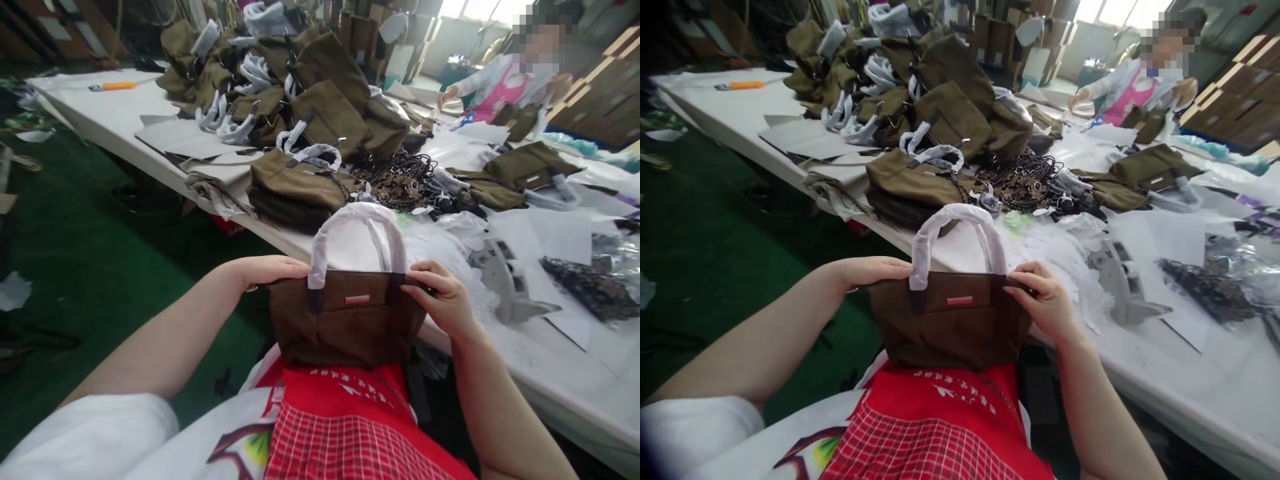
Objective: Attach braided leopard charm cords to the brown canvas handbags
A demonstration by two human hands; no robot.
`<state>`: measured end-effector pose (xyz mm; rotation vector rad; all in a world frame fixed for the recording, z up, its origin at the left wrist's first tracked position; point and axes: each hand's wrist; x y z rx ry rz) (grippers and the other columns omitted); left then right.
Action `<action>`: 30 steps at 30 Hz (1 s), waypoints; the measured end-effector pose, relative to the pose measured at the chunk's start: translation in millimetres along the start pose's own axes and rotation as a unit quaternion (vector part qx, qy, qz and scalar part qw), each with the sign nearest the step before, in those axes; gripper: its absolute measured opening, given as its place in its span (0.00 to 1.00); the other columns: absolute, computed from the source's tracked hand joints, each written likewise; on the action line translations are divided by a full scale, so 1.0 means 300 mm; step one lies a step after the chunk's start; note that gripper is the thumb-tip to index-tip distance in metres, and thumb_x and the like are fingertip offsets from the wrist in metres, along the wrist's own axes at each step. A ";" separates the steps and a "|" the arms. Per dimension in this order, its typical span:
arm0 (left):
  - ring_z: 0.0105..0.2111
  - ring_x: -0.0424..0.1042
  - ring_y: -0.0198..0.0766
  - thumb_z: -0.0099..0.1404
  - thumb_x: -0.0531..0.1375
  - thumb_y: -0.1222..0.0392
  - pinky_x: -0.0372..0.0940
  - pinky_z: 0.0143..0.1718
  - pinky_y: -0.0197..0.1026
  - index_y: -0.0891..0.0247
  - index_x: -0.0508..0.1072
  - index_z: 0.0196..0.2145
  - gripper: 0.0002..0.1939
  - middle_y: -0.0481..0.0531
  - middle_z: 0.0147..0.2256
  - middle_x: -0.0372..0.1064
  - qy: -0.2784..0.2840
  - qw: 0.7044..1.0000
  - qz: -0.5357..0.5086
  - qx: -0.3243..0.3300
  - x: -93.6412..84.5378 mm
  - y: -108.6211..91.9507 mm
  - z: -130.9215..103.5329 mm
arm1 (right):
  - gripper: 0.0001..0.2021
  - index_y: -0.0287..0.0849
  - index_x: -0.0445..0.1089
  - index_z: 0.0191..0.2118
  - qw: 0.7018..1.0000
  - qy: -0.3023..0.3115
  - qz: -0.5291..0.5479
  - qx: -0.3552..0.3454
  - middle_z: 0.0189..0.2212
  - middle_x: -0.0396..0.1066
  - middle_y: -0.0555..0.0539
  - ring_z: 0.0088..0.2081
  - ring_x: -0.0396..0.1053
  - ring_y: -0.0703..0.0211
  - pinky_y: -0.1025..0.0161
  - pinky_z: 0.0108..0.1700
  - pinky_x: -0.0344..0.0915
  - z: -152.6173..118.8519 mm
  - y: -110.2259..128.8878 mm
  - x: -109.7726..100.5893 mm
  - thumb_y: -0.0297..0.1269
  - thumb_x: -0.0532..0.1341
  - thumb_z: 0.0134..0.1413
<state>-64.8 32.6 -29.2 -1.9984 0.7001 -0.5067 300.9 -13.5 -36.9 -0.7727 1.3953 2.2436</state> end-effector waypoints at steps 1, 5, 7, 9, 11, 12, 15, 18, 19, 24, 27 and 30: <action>0.46 0.76 0.49 0.53 0.69 0.44 0.69 0.47 0.43 0.59 0.81 0.41 0.21 0.55 0.45 0.79 0.023 1.000 0.013 -0.002 0.003 -0.007 -0.008 | 0.08 0.49 0.79 0.39 1.000 0.007 0.018 -0.006 0.37 0.73 0.46 0.40 0.70 0.55 0.58 0.42 0.68 -0.017 0.008 -0.014 0.42 0.66 0.56; 0.40 0.77 0.46 0.52 0.69 0.47 0.70 0.43 0.42 0.60 0.82 0.38 0.18 0.54 0.39 0.80 0.077 0.996 0.036 -0.020 0.011 -0.003 -0.034 | 0.08 0.49 0.80 0.40 0.990 0.118 0.072 -0.027 0.39 0.73 0.45 0.42 0.70 0.54 0.59 0.45 0.68 -0.064 0.034 -0.064 0.43 0.67 0.55; 0.39 0.77 0.45 0.53 0.68 0.47 0.70 0.42 0.41 0.59 0.82 0.38 0.17 0.52 0.39 0.80 0.063 0.996 0.057 -0.021 0.021 0.012 -0.044 | 0.13 0.49 0.79 0.44 0.976 0.192 0.103 -0.026 0.43 0.74 0.43 0.46 0.71 0.51 0.57 0.48 0.68 -0.073 0.053 -0.083 0.47 0.64 0.58; 0.40 0.76 0.44 0.54 0.66 0.48 0.69 0.43 0.38 0.57 0.82 0.37 0.15 0.48 0.38 0.80 0.020 0.994 0.107 -0.001 0.048 0.025 -0.054 | 0.19 0.47 0.78 0.46 0.963 0.221 0.153 -0.009 0.46 0.74 0.41 0.48 0.71 0.49 0.55 0.51 0.68 -0.075 0.080 -0.092 0.51 0.55 0.64; 0.37 0.76 0.43 0.53 0.66 0.50 0.68 0.41 0.36 0.56 0.82 0.34 0.12 0.46 0.34 0.80 -0.033 0.985 0.166 0.036 0.099 0.031 -0.062 | 0.24 0.45 0.79 0.43 0.956 0.221 0.191 0.038 0.45 0.76 0.42 0.47 0.72 0.49 0.55 0.51 0.68 -0.068 0.111 -0.079 0.51 0.48 0.68; 0.35 0.76 0.42 0.52 0.67 0.52 0.67 0.39 0.35 0.56 0.82 0.33 0.11 0.45 0.32 0.80 -0.056 0.978 0.192 0.056 0.132 0.032 -0.063 | 0.25 0.44 0.79 0.41 0.948 0.233 0.204 0.073 0.43 0.77 0.42 0.45 0.73 0.50 0.57 0.50 0.69 -0.063 0.128 -0.063 0.50 0.47 0.68; 0.32 0.76 0.43 0.54 0.66 0.53 0.65 0.34 0.35 0.56 0.82 0.33 0.09 0.47 0.30 0.79 -0.090 0.956 0.259 0.107 0.236 0.034 -0.052 | 0.25 0.41 0.78 0.40 0.905 0.346 0.203 0.145 0.35 0.78 0.44 0.37 0.75 0.53 0.60 0.41 0.71 -0.048 0.183 0.021 0.49 0.47 0.68; 0.34 0.76 0.44 0.62 0.59 0.51 0.65 0.34 0.37 0.58 0.82 0.36 0.13 0.49 0.33 0.79 -0.097 0.951 0.266 0.121 0.305 0.058 -0.019 | 0.15 0.42 0.77 0.43 0.934 0.332 0.101 0.085 0.40 0.78 0.44 0.41 0.74 0.53 0.58 0.46 0.69 -0.049 0.243 0.123 0.42 0.54 0.64; 0.34 0.76 0.44 0.64 0.58 0.50 0.65 0.33 0.37 0.60 0.82 0.36 0.15 0.50 0.34 0.79 -0.103 0.956 0.248 0.119 0.316 0.073 -0.006 | 0.13 0.42 0.76 0.45 0.946 0.312 0.064 0.053 0.43 0.77 0.44 0.44 0.73 0.53 0.57 0.50 0.67 -0.054 0.264 0.153 0.38 0.55 0.63; 0.32 0.73 0.40 0.65 0.58 0.47 0.66 0.33 0.37 0.65 0.78 0.35 0.17 0.50 0.31 0.76 -0.205 0.966 0.099 0.118 0.311 0.167 0.053 | 0.17 0.40 0.75 0.47 0.895 0.427 0.096 -0.087 0.47 0.77 0.44 0.46 0.70 0.54 0.54 0.56 0.61 -0.107 0.347 0.258 0.26 0.51 0.62; 0.32 0.73 0.40 0.61 0.61 0.47 0.67 0.35 0.39 0.66 0.77 0.38 0.18 0.50 0.32 0.76 -0.264 0.957 0.001 0.117 0.305 0.200 0.069 | 0.15 0.41 0.75 0.42 0.853 0.481 0.189 -0.064 0.44 0.79 0.46 0.41 0.72 0.58 0.57 0.53 0.63 -0.127 0.348 0.303 0.25 0.52 0.60; 0.33 0.74 0.41 0.58 0.65 0.44 0.68 0.37 0.41 0.68 0.76 0.39 0.22 0.53 0.34 0.76 -0.250 0.956 -0.102 0.118 0.313 0.206 0.070 | 0.13 0.42 0.71 0.38 0.850 0.398 0.277 0.206 0.30 0.77 0.48 0.28 0.72 0.61 0.63 0.34 0.69 -0.121 0.305 0.357 0.29 0.48 0.64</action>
Point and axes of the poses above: each hand's wrist, its own z-axis towards the middle knuckle, its own x-axis out of the palm, y = z × x
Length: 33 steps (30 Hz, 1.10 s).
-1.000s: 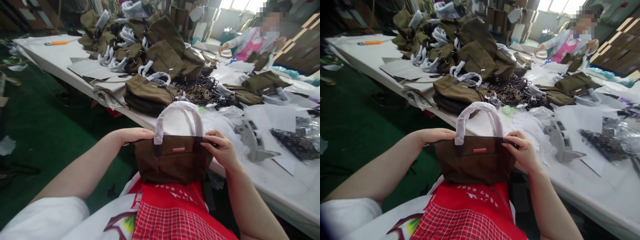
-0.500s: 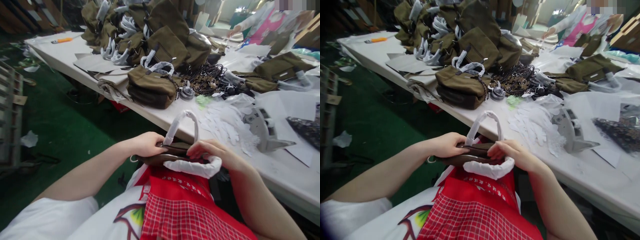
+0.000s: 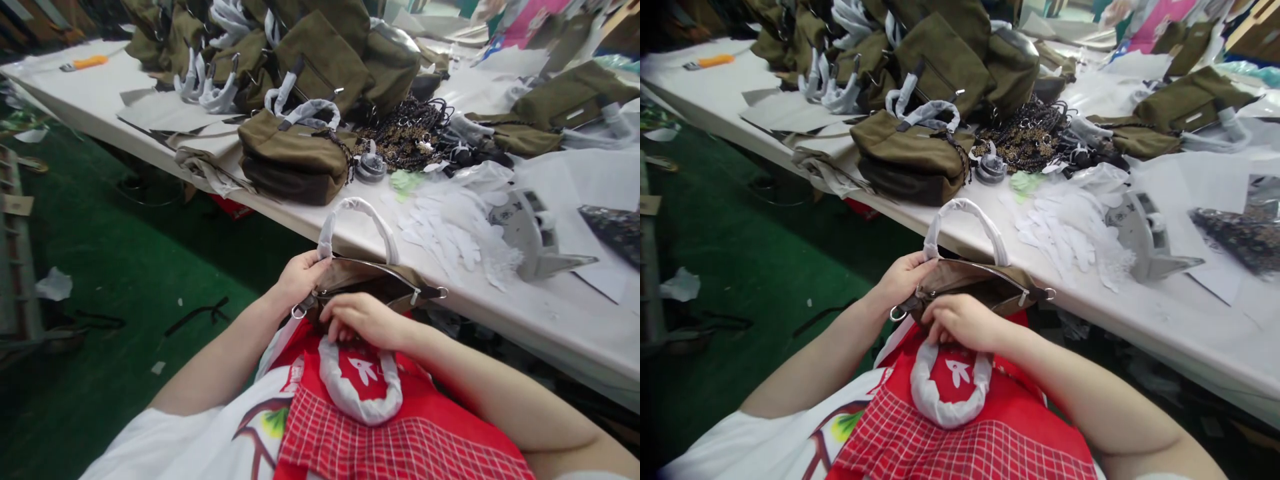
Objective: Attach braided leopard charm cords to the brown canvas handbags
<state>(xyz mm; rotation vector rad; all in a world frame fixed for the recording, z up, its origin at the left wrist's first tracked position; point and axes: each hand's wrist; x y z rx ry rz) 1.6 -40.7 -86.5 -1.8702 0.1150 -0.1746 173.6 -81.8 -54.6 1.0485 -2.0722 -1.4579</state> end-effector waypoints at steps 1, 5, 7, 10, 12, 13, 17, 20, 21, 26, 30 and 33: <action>0.34 0.74 0.42 0.57 0.65 0.44 0.69 0.37 0.41 0.68 0.76 0.39 0.23 0.54 0.35 0.77 0.004 1.000 -0.019 -0.004 0.005 -0.001 -0.004 | 0.13 0.41 0.69 0.38 0.994 -0.050 0.069 0.068 0.25 0.74 0.50 0.22 0.70 0.63 0.65 0.26 0.67 0.022 -0.018 -0.003 0.31 0.47 0.65; 0.38 0.74 0.43 0.58 0.65 0.46 0.68 0.42 0.43 0.68 0.77 0.40 0.21 0.54 0.37 0.77 0.004 1.000 -0.017 0.008 0.035 -0.004 -0.023 | 0.11 0.40 0.63 0.27 0.966 -0.066 0.179 0.174 0.14 0.61 0.56 0.12 0.56 0.69 0.71 0.15 0.53 0.098 -0.080 0.005 0.29 0.53 0.60; 0.40 0.74 0.43 0.59 0.65 0.47 0.68 0.43 0.43 0.67 0.77 0.41 0.21 0.54 0.37 0.77 0.011 1.000 -0.016 0.011 0.044 -0.006 -0.027 | 0.14 0.41 0.60 0.23 0.969 -0.052 0.174 0.166 0.12 0.56 0.57 0.11 0.50 0.71 0.72 0.14 0.47 0.118 -0.096 0.022 0.30 0.54 0.60; 0.39 0.74 0.43 0.57 0.66 0.46 0.68 0.42 0.41 0.66 0.77 0.42 0.22 0.53 0.38 0.77 0.030 0.999 -0.015 -0.003 0.037 -0.018 -0.025 | 0.17 0.42 0.58 0.22 0.973 -0.076 0.152 0.154 0.13 0.55 0.57 0.11 0.46 0.71 0.70 0.14 0.43 0.120 -0.100 0.038 0.35 0.52 0.64; 0.38 0.74 0.43 0.55 0.67 0.45 0.67 0.40 0.40 0.66 0.78 0.41 0.23 0.54 0.38 0.77 0.050 0.999 0.000 -0.005 0.022 -0.032 -0.021 | 0.17 0.42 0.62 0.23 0.988 -0.098 0.029 0.113 0.15 0.61 0.53 0.14 0.54 0.69 0.69 0.18 0.50 0.105 -0.089 0.030 0.37 0.53 0.64; 0.38 0.74 0.42 0.55 0.67 0.45 0.67 0.40 0.40 0.66 0.78 0.40 0.23 0.54 0.38 0.77 0.061 0.998 0.012 -0.002 0.014 -0.039 -0.018 | 0.16 0.41 0.65 0.25 0.987 -0.115 -0.077 0.084 0.18 0.66 0.50 0.18 0.60 0.66 0.68 0.22 0.55 0.094 -0.081 0.020 0.37 0.53 0.64; 0.36 0.74 0.41 0.57 0.65 0.43 0.67 0.40 0.41 0.66 0.78 0.40 0.23 0.53 0.36 0.77 0.089 0.995 0.043 0.007 -0.008 -0.052 0.001 | 0.14 0.39 0.72 0.32 0.905 -0.183 -0.379 0.056 0.31 0.76 0.40 0.31 0.71 0.55 0.61 0.35 0.61 0.056 -0.042 -0.037 0.35 0.52 0.64; 0.34 0.74 0.41 0.56 0.66 0.44 0.67 0.39 0.41 0.67 0.78 0.39 0.23 0.53 0.34 0.77 0.069 0.997 0.036 0.002 -0.002 -0.043 0.013 | 0.14 0.39 0.70 0.30 0.916 -0.206 -0.334 0.082 0.27 0.75 0.42 0.29 0.71 0.57 0.63 0.34 0.62 0.055 -0.035 -0.056 0.31 0.50 0.63; 0.34 0.74 0.41 0.56 0.66 0.44 0.67 0.39 0.41 0.68 0.78 0.38 0.23 0.54 0.34 0.77 0.055 0.998 0.025 0.000 0.006 -0.038 0.013 | 0.13 0.39 0.70 0.29 0.936 -0.200 -0.278 0.083 0.25 0.74 0.44 0.27 0.69 0.59 0.64 0.33 0.62 0.060 -0.041 -0.051 0.31 0.52 0.62; 0.38 0.75 0.43 0.61 0.63 0.49 0.68 0.43 0.42 0.67 0.76 0.41 0.18 0.54 0.38 0.77 0.021 1.000 0.006 0.021 0.057 -0.011 -0.015 | 0.13 0.40 0.64 0.25 0.985 -0.121 0.030 0.118 0.15 0.63 0.53 0.14 0.57 0.67 0.69 0.19 0.55 0.105 -0.106 0.026 0.31 0.51 0.60; 0.39 0.75 0.42 0.63 0.61 0.50 0.68 0.43 0.41 0.66 0.77 0.42 0.16 0.53 0.38 0.77 0.037 0.996 0.066 0.042 0.061 -0.005 -0.023 | 0.16 0.40 0.65 0.23 0.984 -0.136 0.005 0.111 0.16 0.65 0.50 0.15 0.58 0.66 0.67 0.20 0.57 0.106 -0.122 0.050 0.34 0.51 0.62; 0.38 0.75 0.42 0.62 0.61 0.50 0.69 0.42 0.41 0.65 0.77 0.42 0.17 0.53 0.37 0.78 0.070 0.993 0.085 0.038 0.049 -0.014 -0.012 | 0.11 0.37 0.72 0.30 0.963 -0.166 -0.196 0.077 0.26 0.75 0.42 0.24 0.69 0.59 0.63 0.31 0.64 0.080 -0.093 0.040 0.32 0.54 0.59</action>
Point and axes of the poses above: each hand's wrist, its own z-axis towards the middle knuckle, its own x-axis out of the palm, y = z × x
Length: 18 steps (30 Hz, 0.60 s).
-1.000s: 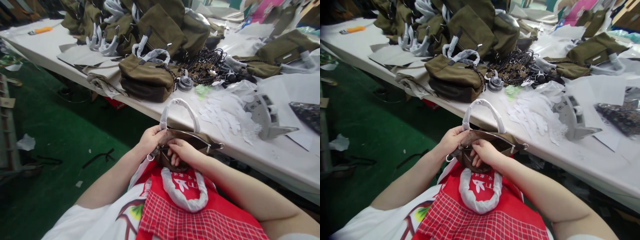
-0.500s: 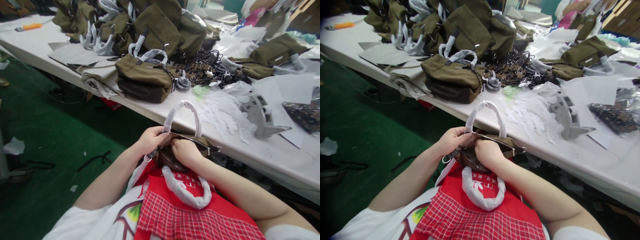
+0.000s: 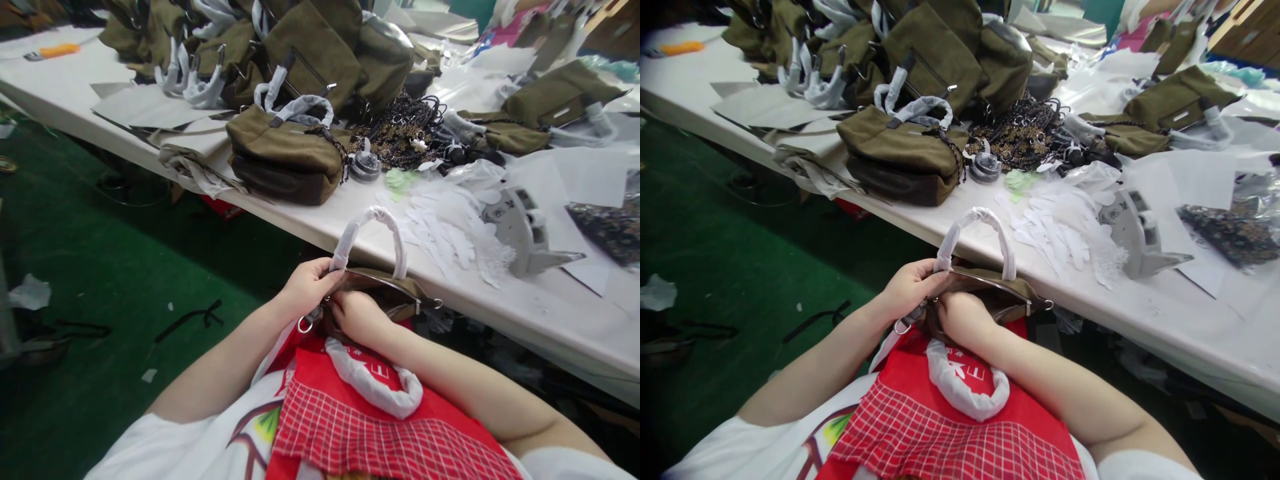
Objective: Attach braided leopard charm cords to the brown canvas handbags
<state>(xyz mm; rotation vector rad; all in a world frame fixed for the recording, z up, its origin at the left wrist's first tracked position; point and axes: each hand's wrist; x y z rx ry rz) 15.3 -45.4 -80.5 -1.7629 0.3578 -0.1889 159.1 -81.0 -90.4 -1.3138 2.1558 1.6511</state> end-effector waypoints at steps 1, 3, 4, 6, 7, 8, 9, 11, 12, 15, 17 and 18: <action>0.38 0.75 0.43 0.62 0.62 0.50 0.69 0.42 0.41 0.65 0.78 0.42 0.17 0.53 0.37 0.78 0.011 1.000 0.012 0.001 -0.006 -0.005 0.003 | 0.10 0.36 0.73 0.35 0.995 -0.016 -0.094 -0.025 0.30 0.76 0.39 0.28 0.72 0.55 0.61 0.33 0.66 -0.008 0.006 -0.013 0.31 0.54 0.60; 0.37 0.76 0.44 0.60 0.63 0.50 0.69 0.41 0.42 0.65 0.79 0.41 0.17 0.53 0.37 0.78 0.036 0.998 0.046 -0.003 -0.017 -0.020 0.008 | 0.13 0.35 0.75 0.41 0.966 -0.031 -0.251 -0.057 0.35 0.77 0.36 0.33 0.75 0.50 0.59 0.37 0.67 -0.019 0.011 -0.041 0.31 0.52 0.61; 0.37 0.76 0.44 0.59 0.64 0.50 0.69 0.40 0.42 0.65 0.79 0.41 0.17 0.53 0.36 0.78 0.047 0.997 0.058 -0.011 -0.024 -0.027 0.009 | 0.14 0.35 0.75 0.42 0.954 -0.036 -0.294 -0.054 0.37 0.77 0.35 0.35 0.75 0.48 0.58 0.39 0.68 -0.022 0.008 -0.056 0.30 0.52 0.61; 0.35 0.76 0.44 0.55 0.67 0.50 0.69 0.38 0.41 0.65 0.80 0.39 0.18 0.52 0.36 0.79 0.056 0.996 0.059 -0.035 -0.037 -0.040 0.010 | 0.15 0.35 0.76 0.41 0.937 -0.058 -0.344 -0.026 0.39 0.78 0.34 0.39 0.76 0.48 0.58 0.43 0.68 -0.025 -0.007 -0.089 0.29 0.51 0.62; 0.35 0.76 0.44 0.53 0.68 0.49 0.70 0.38 0.41 0.65 0.81 0.39 0.19 0.52 0.35 0.79 0.052 0.997 0.045 -0.045 -0.043 -0.044 0.012 | 0.16 0.35 0.76 0.40 0.930 -0.070 -0.361 -0.006 0.39 0.78 0.34 0.39 0.76 0.47 0.57 0.44 0.68 -0.026 -0.017 -0.105 0.29 0.51 0.62; 0.35 0.76 0.44 0.52 0.69 0.49 0.70 0.38 0.41 0.65 0.81 0.39 0.20 0.52 0.36 0.79 0.043 0.997 0.026 -0.052 -0.049 -0.045 0.014 | 0.16 0.35 0.77 0.40 0.925 -0.080 -0.371 0.014 0.38 0.78 0.33 0.39 0.76 0.46 0.56 0.44 0.68 -0.029 -0.026 -0.118 0.29 0.51 0.63; 0.35 0.77 0.44 0.51 0.70 0.48 0.70 0.39 0.41 0.65 0.81 0.39 0.21 0.52 0.36 0.79 0.032 0.998 0.005 -0.054 -0.052 -0.045 0.017 | 0.16 0.35 0.77 0.39 0.922 -0.091 -0.375 0.030 0.37 0.78 0.34 0.38 0.76 0.46 0.56 0.42 0.68 -0.032 -0.033 -0.129 0.31 0.50 0.64; 0.36 0.77 0.44 0.50 0.70 0.49 0.70 0.41 0.42 0.66 0.81 0.38 0.21 0.53 0.36 0.79 0.017 0.998 -0.035 -0.056 -0.054 -0.041 0.025 | 0.16 0.37 0.76 0.40 0.922 -0.110 -0.371 0.026 0.35 0.78 0.36 0.36 0.76 0.47 0.57 0.40 0.68 -0.040 -0.040 -0.137 0.34 0.50 0.66; 0.36 0.77 0.44 0.50 0.70 0.50 0.70 0.42 0.42 0.66 0.81 0.37 0.20 0.54 0.36 0.79 0.013 0.997 -0.051 -0.058 -0.052 -0.040 0.029 | 0.15 0.38 0.75 0.42 0.924 -0.114 -0.366 0.004 0.37 0.77 0.37 0.37 0.76 0.48 0.58 0.41 0.68 -0.044 -0.041 -0.135 0.35 0.51 0.66; 0.35 0.76 0.43 0.48 0.70 0.53 0.69 0.40 0.42 0.68 0.80 0.36 0.19 0.54 0.34 0.79 -0.003 0.996 -0.056 -0.066 -0.038 -0.044 0.038 | 0.13 0.40 0.73 0.48 0.931 -0.090 -0.342 -0.093 0.45 0.75 0.39 0.42 0.74 0.53 0.60 0.45 0.67 -0.044 -0.044 -0.113 0.32 0.52 0.66; 0.33 0.75 0.42 0.47 0.69 0.55 0.68 0.37 0.40 0.68 0.81 0.35 0.18 0.52 0.31 0.78 -0.026 0.997 -0.037 -0.063 -0.029 -0.053 0.039 | 0.13 0.38 0.73 0.47 0.937 -0.058 -0.320 -0.127 0.46 0.74 0.39 0.43 0.73 0.53 0.61 0.47 0.66 -0.038 -0.052 -0.096 0.30 0.53 0.65; 0.32 0.75 0.41 0.47 0.68 0.56 0.68 0.35 0.39 0.67 0.81 0.35 0.17 0.52 0.30 0.78 -0.040 0.997 -0.029 -0.059 -0.026 -0.058 0.039 | 0.13 0.38 0.74 0.46 0.941 -0.042 -0.306 -0.136 0.44 0.74 0.40 0.43 0.72 0.53 0.61 0.47 0.66 -0.034 -0.055 -0.091 0.31 0.53 0.65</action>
Point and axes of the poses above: each hand's wrist, its own z-axis towards the middle knuckle, its own x-axis out of the palm, y = z × x
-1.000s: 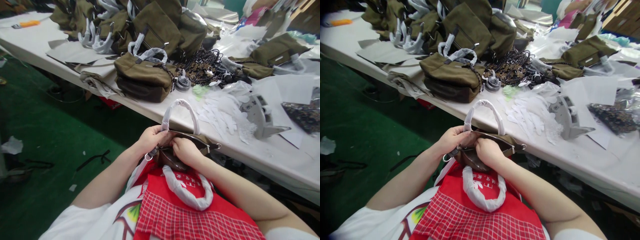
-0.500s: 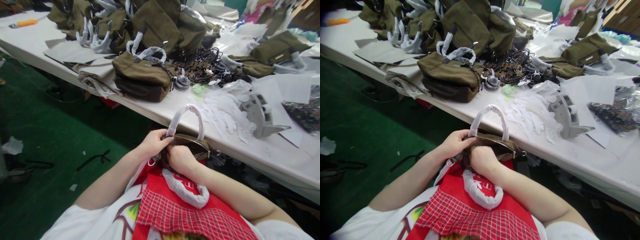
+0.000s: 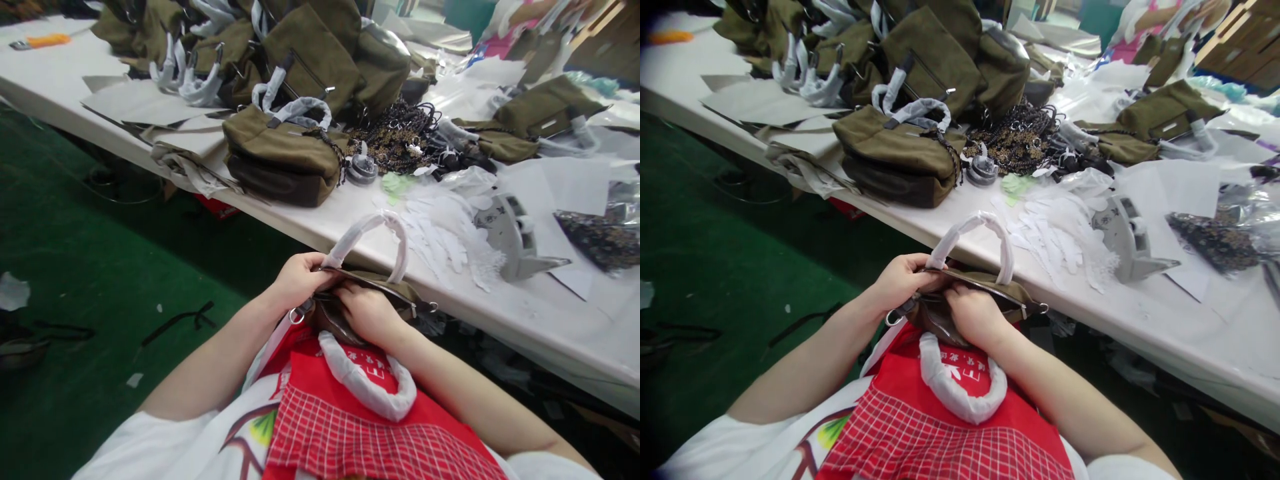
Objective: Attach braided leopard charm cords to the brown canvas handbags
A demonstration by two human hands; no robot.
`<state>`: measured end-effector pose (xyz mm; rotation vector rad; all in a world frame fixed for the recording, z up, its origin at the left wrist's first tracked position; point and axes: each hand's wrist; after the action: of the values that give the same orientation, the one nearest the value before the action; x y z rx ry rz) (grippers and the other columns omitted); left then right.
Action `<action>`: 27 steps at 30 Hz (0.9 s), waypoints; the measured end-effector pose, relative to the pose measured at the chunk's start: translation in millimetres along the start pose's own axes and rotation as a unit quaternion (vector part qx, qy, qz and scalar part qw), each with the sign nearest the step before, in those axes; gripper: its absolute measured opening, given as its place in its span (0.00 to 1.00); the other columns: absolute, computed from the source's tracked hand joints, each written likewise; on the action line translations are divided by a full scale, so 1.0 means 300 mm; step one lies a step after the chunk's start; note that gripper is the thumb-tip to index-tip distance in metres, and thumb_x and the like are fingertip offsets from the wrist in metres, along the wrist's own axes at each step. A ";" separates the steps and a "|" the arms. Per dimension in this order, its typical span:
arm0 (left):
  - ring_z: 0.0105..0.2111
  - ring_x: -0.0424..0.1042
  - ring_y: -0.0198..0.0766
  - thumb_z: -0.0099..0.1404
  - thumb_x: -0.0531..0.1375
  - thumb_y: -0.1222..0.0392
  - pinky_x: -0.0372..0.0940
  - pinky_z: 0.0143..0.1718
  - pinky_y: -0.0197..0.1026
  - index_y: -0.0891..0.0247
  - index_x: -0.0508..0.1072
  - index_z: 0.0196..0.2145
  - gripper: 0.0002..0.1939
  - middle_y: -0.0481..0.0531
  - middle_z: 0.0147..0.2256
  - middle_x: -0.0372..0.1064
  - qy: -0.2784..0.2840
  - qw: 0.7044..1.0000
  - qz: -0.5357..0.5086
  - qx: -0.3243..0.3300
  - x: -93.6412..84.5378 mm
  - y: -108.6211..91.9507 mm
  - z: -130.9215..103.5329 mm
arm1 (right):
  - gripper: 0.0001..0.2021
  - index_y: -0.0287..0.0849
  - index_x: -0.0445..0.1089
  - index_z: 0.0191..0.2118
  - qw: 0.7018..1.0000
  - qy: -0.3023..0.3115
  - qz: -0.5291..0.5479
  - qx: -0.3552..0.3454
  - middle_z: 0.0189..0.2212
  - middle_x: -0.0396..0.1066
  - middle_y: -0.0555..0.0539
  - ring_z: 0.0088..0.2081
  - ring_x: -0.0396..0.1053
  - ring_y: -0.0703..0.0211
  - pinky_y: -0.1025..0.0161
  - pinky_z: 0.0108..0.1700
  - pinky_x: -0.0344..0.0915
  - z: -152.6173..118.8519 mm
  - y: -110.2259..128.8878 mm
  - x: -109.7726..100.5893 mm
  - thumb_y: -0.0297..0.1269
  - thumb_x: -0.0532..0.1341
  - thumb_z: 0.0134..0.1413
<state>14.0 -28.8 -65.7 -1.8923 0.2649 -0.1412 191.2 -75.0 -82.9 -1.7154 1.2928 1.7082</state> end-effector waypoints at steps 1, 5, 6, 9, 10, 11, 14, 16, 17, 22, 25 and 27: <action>0.31 0.74 0.40 0.48 0.67 0.57 0.67 0.34 0.38 0.67 0.81 0.34 0.16 0.52 0.30 0.78 -0.015 1.000 0.006 0.008 0.001 -0.004 -0.001 | 0.12 0.38 0.74 0.45 1.000 0.011 0.020 -0.013 0.43 0.74 0.41 0.42 0.72 0.54 0.61 0.47 0.66 0.002 -0.001 0.004 0.32 0.53 0.65; 0.30 0.73 0.39 0.51 0.65 0.57 0.65 0.31 0.36 0.65 0.82 0.35 0.14 0.51 0.30 0.78 -0.067 0.996 0.020 0.051 -0.013 -0.011 0.009 | 0.12 0.39 0.75 0.43 0.992 0.052 0.086 -0.080 0.43 0.73 0.42 0.39 0.72 0.57 0.63 0.44 0.66 -0.001 0.004 -0.024 0.36 0.55 0.64; 0.31 0.73 0.40 0.51 0.65 0.57 0.65 0.31 0.37 0.65 0.82 0.35 0.14 0.51 0.30 0.78 -0.071 0.996 0.022 0.054 -0.019 -0.010 0.016 | 0.12 0.39 0.75 0.43 0.990 0.059 0.090 -0.089 0.42 0.74 0.42 0.38 0.72 0.57 0.63 0.43 0.66 -0.003 0.007 -0.042 0.35 0.55 0.64; 0.33 0.74 0.44 0.49 0.65 0.57 0.67 0.34 0.39 0.64 0.82 0.34 0.14 0.51 0.30 0.79 -0.057 0.997 0.017 0.041 -0.034 -0.004 0.044 | 0.10 0.41 0.76 0.41 0.987 0.058 0.100 -0.113 0.38 0.76 0.44 0.38 0.73 0.57 0.64 0.43 0.66 -0.014 0.009 -0.128 0.33 0.56 0.61; 0.33 0.75 0.44 0.48 0.66 0.56 0.68 0.35 0.40 0.64 0.82 0.33 0.13 0.51 0.30 0.79 -0.055 0.998 0.014 0.036 -0.037 -0.002 0.054 | 0.10 0.42 0.76 0.41 0.986 0.038 0.114 -0.118 0.37 0.76 0.45 0.38 0.73 0.58 0.64 0.43 0.66 -0.018 0.002 -0.165 0.33 0.57 0.61; 0.34 0.75 0.45 0.48 0.66 0.56 0.68 0.36 0.40 0.63 0.82 0.32 0.13 0.51 0.30 0.79 -0.055 0.998 0.009 0.033 -0.038 0.000 0.063 | 0.10 0.43 0.76 0.40 0.985 -0.002 0.131 -0.112 0.36 0.77 0.46 0.37 0.73 0.58 0.65 0.42 0.66 -0.019 -0.012 -0.205 0.34 0.57 0.62; 0.34 0.75 0.45 0.48 0.66 0.56 0.68 0.37 0.41 0.62 0.82 0.32 0.13 0.51 0.31 0.80 -0.047 0.999 -0.007 0.026 -0.037 0.002 0.082 | 0.15 0.43 0.75 0.34 0.963 -0.226 0.141 0.028 0.28 0.75 0.47 0.31 0.72 0.60 0.65 0.37 0.65 0.012 -0.118 -0.323 0.40 0.53 0.66; 0.34 0.76 0.45 0.49 0.65 0.58 0.68 0.39 0.41 0.61 0.82 0.32 0.12 0.50 0.31 0.80 -0.035 0.999 -0.008 0.031 -0.034 0.004 0.087 | 0.18 0.42 0.74 0.35 0.921 -0.337 0.086 0.176 0.27 0.75 0.46 0.30 0.72 0.59 0.64 0.36 0.65 0.080 -0.245 -0.376 0.42 0.49 0.68; 0.35 0.76 0.45 0.50 0.65 0.59 0.68 0.40 0.41 0.61 0.82 0.32 0.11 0.50 0.32 0.80 -0.032 0.999 -0.003 0.035 -0.033 0.007 0.088 | 0.18 0.41 0.74 0.39 0.919 -0.322 0.055 0.220 0.31 0.77 0.46 0.32 0.73 0.58 0.63 0.38 0.66 0.128 -0.317 -0.388 0.42 0.49 0.68; 0.38 0.76 0.46 0.54 0.64 0.58 0.68 0.43 0.41 0.62 0.82 0.36 0.12 0.51 0.34 0.80 -0.015 0.999 0.009 0.041 -0.037 0.036 0.089 | 0.14 0.37 0.72 0.50 0.942 -0.135 -0.052 0.303 0.49 0.75 0.38 0.49 0.73 0.51 0.60 0.50 0.65 0.378 -0.595 -0.327 0.32 0.59 0.60; 0.38 0.76 0.46 0.54 0.64 0.58 0.68 0.43 0.41 0.62 0.82 0.37 0.12 0.51 0.34 0.79 -0.009 0.999 -0.005 0.038 -0.045 0.052 0.086 | 0.12 0.33 0.73 0.47 0.943 -0.117 -0.072 0.302 0.47 0.74 0.32 0.50 0.73 0.46 0.57 0.50 0.65 0.449 -0.642 -0.270 0.29 0.58 0.60; 0.37 0.76 0.45 0.54 0.64 0.58 0.68 0.42 0.41 0.62 0.82 0.37 0.12 0.50 0.33 0.79 -0.009 0.999 -0.008 0.035 -0.048 0.055 0.083 | 0.12 0.32 0.73 0.45 0.943 -0.114 -0.079 0.303 0.46 0.74 0.30 0.49 0.74 0.45 0.57 0.50 0.65 0.461 -0.648 -0.255 0.26 0.54 0.61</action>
<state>3.8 -7.5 -89.0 -1.8260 0.2290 -0.1421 282.9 157.8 -98.9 -1.1866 1.3450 1.1988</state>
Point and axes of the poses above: each hand's wrist, its own z-axis towards the middle knuckle, its own x-axis out of the palm, y = z × x
